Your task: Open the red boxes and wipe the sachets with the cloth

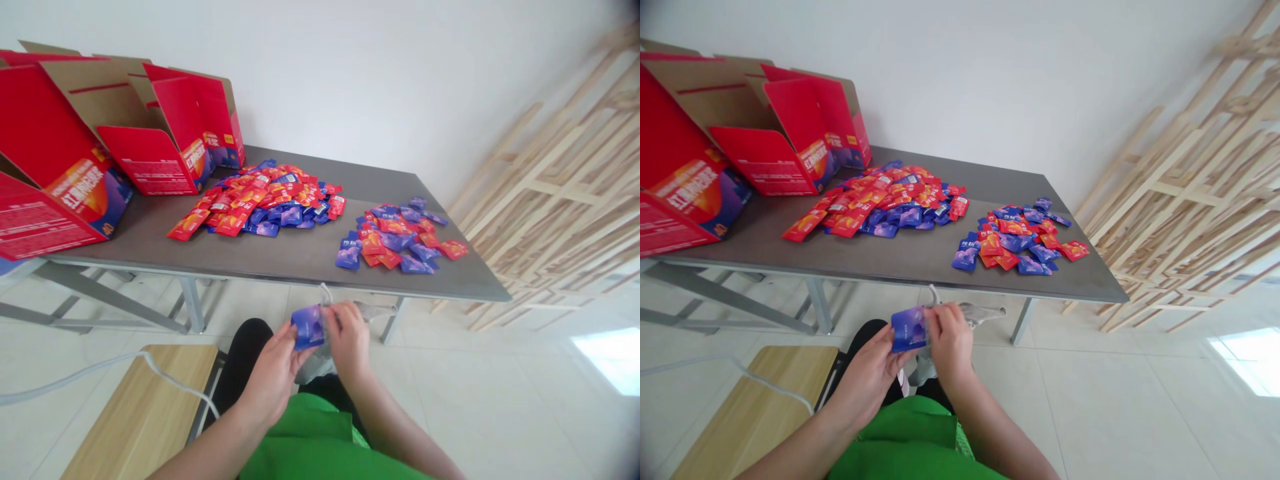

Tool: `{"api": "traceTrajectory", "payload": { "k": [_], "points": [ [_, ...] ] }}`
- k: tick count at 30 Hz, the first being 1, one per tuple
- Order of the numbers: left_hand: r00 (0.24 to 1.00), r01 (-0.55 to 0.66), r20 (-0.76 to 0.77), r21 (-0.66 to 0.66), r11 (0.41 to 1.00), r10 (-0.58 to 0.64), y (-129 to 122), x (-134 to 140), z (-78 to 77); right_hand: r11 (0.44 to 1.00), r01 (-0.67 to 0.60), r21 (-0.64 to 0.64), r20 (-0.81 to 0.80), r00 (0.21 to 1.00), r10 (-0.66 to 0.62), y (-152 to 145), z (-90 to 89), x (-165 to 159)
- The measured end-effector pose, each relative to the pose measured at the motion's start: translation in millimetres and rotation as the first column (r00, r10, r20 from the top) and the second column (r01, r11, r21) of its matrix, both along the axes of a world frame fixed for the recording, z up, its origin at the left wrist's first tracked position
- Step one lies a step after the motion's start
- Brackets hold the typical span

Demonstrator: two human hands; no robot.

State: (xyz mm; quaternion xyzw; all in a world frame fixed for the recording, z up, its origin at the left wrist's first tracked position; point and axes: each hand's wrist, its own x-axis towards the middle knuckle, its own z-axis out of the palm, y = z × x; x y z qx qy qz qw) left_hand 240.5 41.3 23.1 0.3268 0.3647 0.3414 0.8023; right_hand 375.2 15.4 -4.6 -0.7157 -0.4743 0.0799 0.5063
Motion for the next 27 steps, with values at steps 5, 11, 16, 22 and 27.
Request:
{"api": "traceTrajectory", "payload": {
  "k": [5, 11, 16, 22, 27],
  "points": [
    [0.959, 0.024, -0.257, 0.494, 0.869, 0.120, 9.6, -18.3, -0.2, 0.978, 0.105, -0.182, -0.543, 0.818, -0.189, -0.7, -7.8, 29.5],
    [0.782, 0.623, -0.611, 0.775, 0.107, -0.122, 19.7, -23.1, 2.1, 0.984, -0.151, -0.098, -0.846, 0.534, -0.002, -13.8, 10.4, 6.8],
    [0.838, 0.493, -0.546, 0.758, 0.427, 0.003, 10.9, -22.9, -9.0, 0.995, -0.069, -0.071, -0.820, 0.572, -0.019, -13.7, 10.1, 7.8],
    [0.822, 0.553, -0.497, 0.578, 0.600, -0.279, 9.7, -20.7, 2.4, 0.995, -0.066, -0.076, -0.769, 0.639, -0.016, -11.9, 14.9, 10.9],
    [0.879, 0.422, -0.445, 0.562, 0.711, -0.171, 9.2, -26.9, 9.1, 0.917, 0.374, 0.139, -0.606, 0.764, -0.220, -20.0, 38.6, 36.9]
  ]
}}
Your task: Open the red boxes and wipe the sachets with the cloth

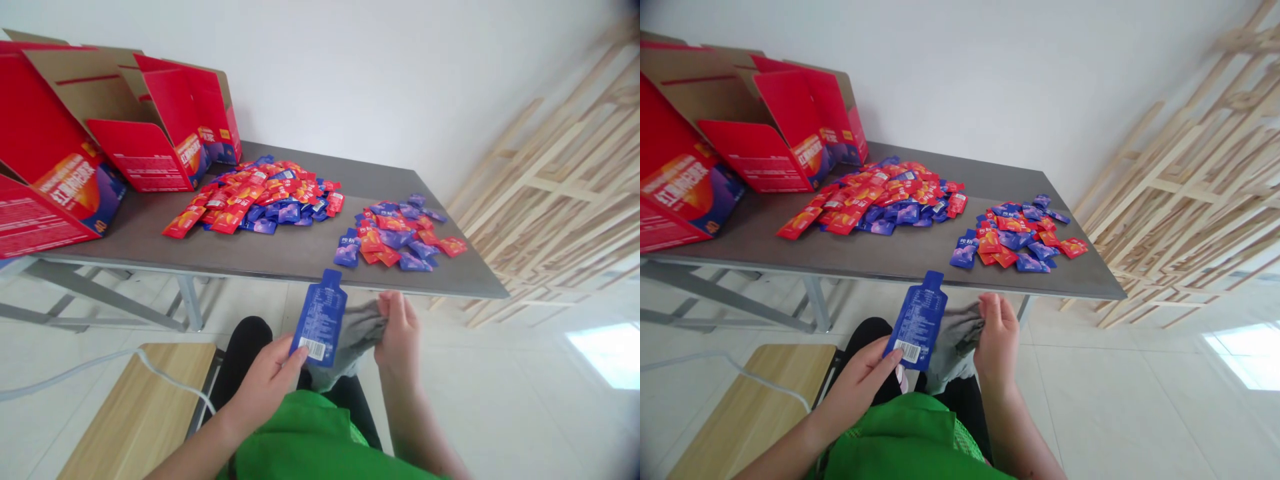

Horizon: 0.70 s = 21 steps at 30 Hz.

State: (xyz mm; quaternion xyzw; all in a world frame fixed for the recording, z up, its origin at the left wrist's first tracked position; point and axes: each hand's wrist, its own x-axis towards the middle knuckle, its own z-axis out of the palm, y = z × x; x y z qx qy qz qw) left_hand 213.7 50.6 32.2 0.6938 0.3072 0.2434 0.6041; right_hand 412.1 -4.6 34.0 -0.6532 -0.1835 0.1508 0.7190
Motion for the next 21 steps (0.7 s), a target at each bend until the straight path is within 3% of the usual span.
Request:
{"api": "traceTrajectory", "payload": {
  "k": [2, 3, 5, 7, 8, 9, 10, 12, 13, 15, 17, 19, 21],
  "points": [
    [0.999, -0.049, 0.016, -0.084, 0.995, 0.050, -0.5, 1.0, -4.0, 0.986, 0.113, 0.123, 0.133, 0.983, -0.130, -9.1, 10.0, -3.0],
    [0.998, -0.055, 0.022, -0.125, 0.991, 0.058, -0.6, 2.6, -6.8, 0.980, 0.078, 0.183, 0.209, 0.971, -0.117, -13.7, 13.8, -9.5],
    [0.997, -0.058, 0.038, -0.177, 0.983, 0.065, -0.8, 6.9, -12.5, 0.960, -0.208, 0.188, 0.408, 0.906, 0.116, -19.2, 17.2, -28.4],
    [0.996, -0.062, 0.047, -0.142, 0.988, 0.070, -1.4, 10.4, -15.0, 0.824, -0.566, -0.024, 0.546, 0.683, 0.485, -16.0, 13.9, -44.7],
    [0.998, -0.050, 0.039, -0.093, 0.994, 0.053, -2.1, 11.1, -14.0, 0.746, -0.650, -0.147, 0.547, 0.575, 0.609, -10.6, 9.7, -47.8],
    [1.000, -0.010, 0.019, -0.033, 0.999, 0.010, -3.3, 10.9, -11.1, 0.711, -0.662, -0.237, 0.518, 0.533, 0.669, -3.2, 4.0, -46.2],
    [0.998, 0.062, -0.004, 0.029, 0.998, -0.062, -4.8, 9.8, -6.5, 0.723, -0.626, -0.291, 0.463, 0.570, 0.679, 5.4, -2.8, -40.0],
    [0.968, 0.253, -0.040, 0.130, 0.959, -0.250, -8.5, 5.8, 6.6, 0.824, -0.461, -0.329, 0.321, 0.766, 0.557, 21.8, -18.5, -17.3],
    [0.945, 0.328, -0.041, 0.173, 0.929, -0.326, -10.0, 3.4, 13.8, 0.842, -0.406, -0.356, 0.206, 0.844, 0.495, 27.6, -26.3, -4.2],
    [0.922, 0.378, -0.026, 0.273, 0.885, -0.386, -10.9, 0.1, 26.0, 0.862, -0.339, -0.378, 0.122, 0.904, 0.410, 30.8, -39.0, 17.0],
    [0.943, 0.322, -0.047, 0.372, 0.871, -0.329, -7.7, 0.3, 31.6, 0.878, -0.303, -0.370, 0.094, 0.928, 0.360, 22.2, -45.1, 24.5],
    [0.969, 0.247, -0.121, 0.487, 0.838, -0.216, -2.0, 5.0, 29.6, 0.885, -0.345, -0.313, 0.029, 0.928, 0.372, 6.0, -44.0, 18.4],
    [0.969, 0.237, -0.210, 0.628, 0.741, -0.132, 3.0, 13.2, 22.5, 0.857, -0.461, -0.232, -0.057, 0.886, 0.461, -10.6, -37.8, 5.6]
  ]
}}
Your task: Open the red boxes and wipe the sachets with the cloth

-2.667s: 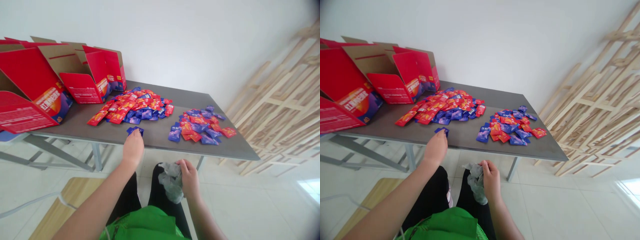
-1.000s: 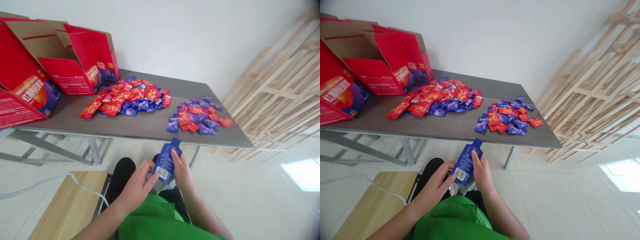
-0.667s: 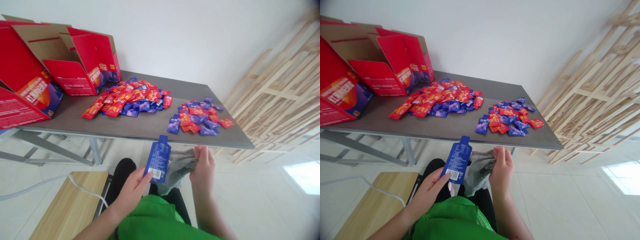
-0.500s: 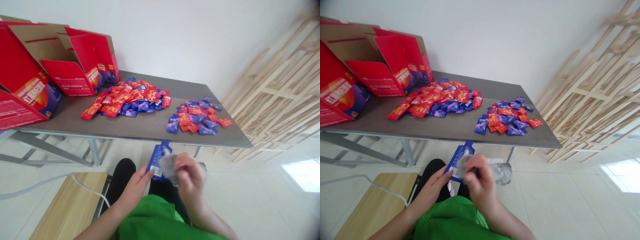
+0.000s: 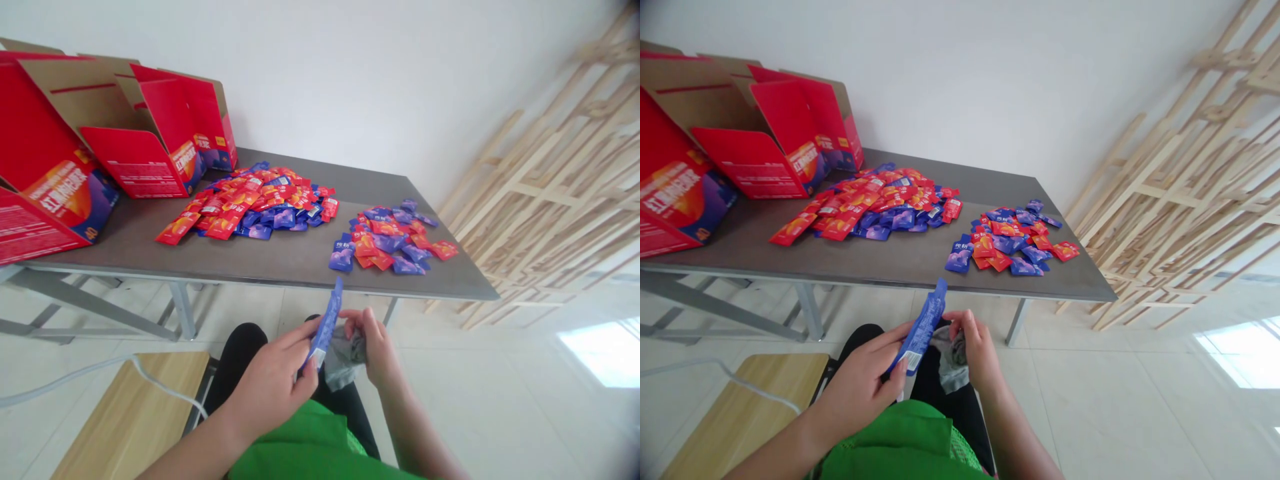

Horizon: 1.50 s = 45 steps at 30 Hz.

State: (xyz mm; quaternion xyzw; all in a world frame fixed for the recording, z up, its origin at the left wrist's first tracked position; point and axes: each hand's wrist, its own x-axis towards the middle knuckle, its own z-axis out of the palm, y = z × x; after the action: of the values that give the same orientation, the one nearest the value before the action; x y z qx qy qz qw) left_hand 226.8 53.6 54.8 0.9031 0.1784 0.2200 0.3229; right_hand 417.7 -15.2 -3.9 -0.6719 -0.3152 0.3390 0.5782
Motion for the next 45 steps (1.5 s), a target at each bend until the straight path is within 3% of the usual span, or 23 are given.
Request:
{"api": "traceTrajectory", "payload": {
  "k": [3, 5, 7, 10, 12, 15, 17, 18, 22, 25, 28, 33, 38, 41, 43, 45],
  "points": [
    [0.993, 0.104, -0.079, 0.240, 0.965, -0.088, 3.1, 13.3, -11.9, 0.996, -0.086, -0.009, -0.104, 0.991, 0.085, -13.5, 10.1, -14.4],
    [0.982, 0.176, -0.109, 0.251, 0.952, -0.153, 4.2, 19.4, -17.2, 0.999, -0.010, -0.046, -0.128, 0.992, 0.004, -14.1, 12.2, -15.2],
    [0.989, 0.134, -0.084, 0.133, 0.982, -0.123, 6.9, 23.0, -20.2, 0.992, 0.115, -0.050, -0.130, 0.984, -0.120, -11.3, 9.4, -10.8],
    [0.997, -0.078, -0.040, -0.177, 0.981, 0.072, 13.7, 28.1, -23.3, 0.968, 0.249, 0.004, -0.133, 0.960, -0.246, -5.7, 1.8, -3.4],
    [0.994, -0.102, -0.064, -0.375, 0.922, 0.084, 18.2, 34.5, -25.4, 0.960, 0.278, 0.045, -0.158, 0.950, -0.268, -1.3, -1.2, -0.8],
    [1.000, 0.004, -0.019, -0.613, 0.790, -0.019, 25.4, 51.0, -27.6, 0.958, 0.275, 0.080, -0.229, 0.941, -0.251, 6.6, -0.6, 3.9],
    [0.998, 0.024, 0.054, -0.714, 0.700, 0.020, 33.5, 68.1, -27.2, 0.945, 0.302, 0.122, -0.271, 0.926, -0.261, 11.3, 0.6, 10.4],
    [0.996, 0.014, 0.074, -0.725, 0.689, 0.058, 39.5, 79.0, -26.3, 0.932, 0.332, 0.147, -0.276, 0.918, -0.284, 13.0, 0.7, 14.5],
    [0.982, -0.142, 0.025, -0.563, 0.814, 0.189, 77.6, 135.9, -21.5, 0.880, 0.426, 0.211, -0.222, 0.897, -0.382, 14.7, -3.9, 28.2],
    [0.976, -0.215, -0.061, -0.463, 0.860, 0.211, 111.5, 176.9, -22.7, 0.885, 0.412, 0.217, -0.202, 0.906, -0.372, 13.2, -8.9, 31.1],
    [0.951, -0.298, -0.173, -0.293, 0.908, 0.256, 134.0, 195.6, -28.5, 0.888, 0.411, 0.206, -0.193, 0.907, -0.375, 11.6, -12.5, 31.6],
    [0.900, -0.386, -0.235, -0.040, 0.922, 0.367, 136.5, 184.9, -33.0, 0.890, 0.417, 0.182, -0.183, 0.904, -0.386, 11.6, -17.2, 33.9],
    [0.925, -0.321, -0.215, -0.004, 0.947, 0.313, 107.0, 164.7, -23.5, 0.879, 0.423, 0.219, -0.180, 0.903, -0.390, 18.6, -11.8, 32.1],
    [0.986, -0.155, -0.091, -0.204, 0.967, 0.139, 74.7, 143.5, -18.6, 0.840, 0.432, 0.328, -0.289, 0.893, -0.346, 23.0, 6.4, 25.0],
    [0.999, 0.022, 0.042, -0.406, 0.914, -0.006, 53.8, 123.1, -17.3, 0.816, 0.395, 0.422, -0.384, 0.893, -0.234, 24.9, 23.8, 18.1],
    [0.987, 0.140, 0.140, -0.534, 0.834, -0.076, 39.1, 98.6, -17.5, 0.826, 0.260, 0.500, -0.404, 0.914, -0.043, 27.6, 40.6, 11.6]
  ]
}}
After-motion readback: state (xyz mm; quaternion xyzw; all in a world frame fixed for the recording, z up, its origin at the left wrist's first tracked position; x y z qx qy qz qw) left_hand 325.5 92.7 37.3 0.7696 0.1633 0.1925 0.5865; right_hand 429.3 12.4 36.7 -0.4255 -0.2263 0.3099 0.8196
